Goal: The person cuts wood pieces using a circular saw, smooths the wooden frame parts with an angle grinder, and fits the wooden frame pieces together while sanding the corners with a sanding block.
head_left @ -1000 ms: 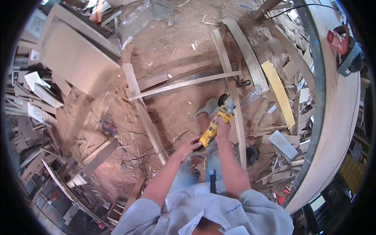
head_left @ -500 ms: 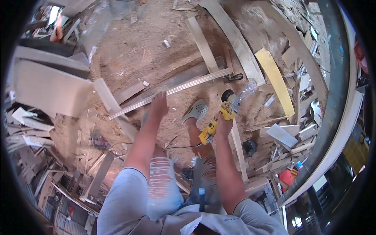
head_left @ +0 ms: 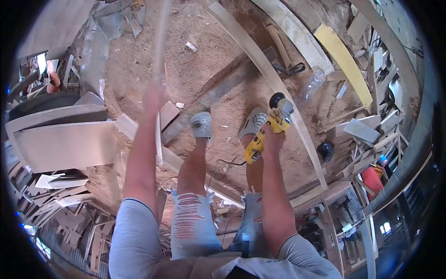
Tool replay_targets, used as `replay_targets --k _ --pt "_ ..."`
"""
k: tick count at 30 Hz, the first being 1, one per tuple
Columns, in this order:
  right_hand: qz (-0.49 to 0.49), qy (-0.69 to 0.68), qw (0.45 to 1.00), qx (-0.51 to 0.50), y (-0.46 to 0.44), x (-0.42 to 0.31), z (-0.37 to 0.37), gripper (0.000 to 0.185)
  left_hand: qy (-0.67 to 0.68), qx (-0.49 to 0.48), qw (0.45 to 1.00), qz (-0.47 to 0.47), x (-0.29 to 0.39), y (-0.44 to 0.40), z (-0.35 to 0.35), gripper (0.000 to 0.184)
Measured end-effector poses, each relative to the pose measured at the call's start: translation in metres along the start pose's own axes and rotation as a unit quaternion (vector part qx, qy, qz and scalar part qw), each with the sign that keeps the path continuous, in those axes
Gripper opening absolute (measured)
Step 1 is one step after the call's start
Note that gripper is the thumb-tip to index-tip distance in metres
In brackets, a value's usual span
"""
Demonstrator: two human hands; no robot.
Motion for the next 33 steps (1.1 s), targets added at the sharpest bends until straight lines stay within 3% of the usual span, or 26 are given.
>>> replay_targets --k 2,5,7,9,12,14,17,20,23,26,30,33 --pt "-0.037 0.012 0.999 -0.017 -0.008 0.008 0.019 0.037 -0.076 0.124 0.988 0.054 -0.028 -0.045 -0.044 0.082" --pt "-0.109 0.038 0.993 -0.038 -0.017 -0.016 0.06 0.04 -0.134 0.183 0.969 0.094 -0.01 -0.059 -0.074 0.089" --pt "-0.145 0.107 0.983 -0.031 -0.023 -0.038 0.093 0.048 -0.065 -0.035 0.994 0.077 0.069 -0.021 -0.062 0.073" --pt "-0.157 0.179 0.971 -0.026 -0.033 -0.057 0.129 0.058 0.103 -0.292 0.948 0.077 0.127 0.013 0.001 0.07" --pt "-0.215 0.262 0.941 -0.015 -0.037 -0.097 0.182 0.065 0.261 -0.383 0.884 0.054 0.21 0.054 0.059 0.07" --pt "-0.223 0.297 0.927 -0.042 -0.051 -0.107 0.213 0.066 0.397 -0.341 0.852 0.015 0.253 0.05 0.067 0.079" --pt "-0.257 0.309 0.912 -0.079 -0.064 -0.122 0.25 0.066 0.392 -0.178 0.903 0.009 0.276 0.007 0.061 0.086" --pt "-0.282 0.315 0.901 -0.1 -0.07 -0.144 0.281 0.064 0.409 -0.209 0.888 -0.038 0.279 -0.024 0.05 0.091" --pt "-0.314 0.317 0.889 -0.103 -0.078 -0.16 0.314 0.061 0.433 -0.178 0.883 -0.025 0.277 -0.061 0.045 0.097" --pt "-0.337 0.283 0.89 -0.121 -0.071 -0.18 0.333 0.06 0.457 -0.209 0.864 -0.024 0.271 -0.092 0.052 0.097" --pt "-0.31 0.255 0.899 -0.175 -0.081 -0.175 0.36 0.056 0.413 -0.234 0.879 -0.048 0.27 -0.099 0.036 0.087" --pt "-0.358 0.281 0.879 -0.14 -0.086 -0.174 0.38 0.053 0.415 -0.23 0.879 -0.048 0.267 -0.112 0.035 0.086"
Point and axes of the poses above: each hand's wrist, its own y-axis away from the middle knuckle, its own z-axis out of the palm, x = y × z, the point moved 8 cm from there along -y, towards the middle knuckle, and after that the axes turned 3 degrees about x, right-handed, at the moved point
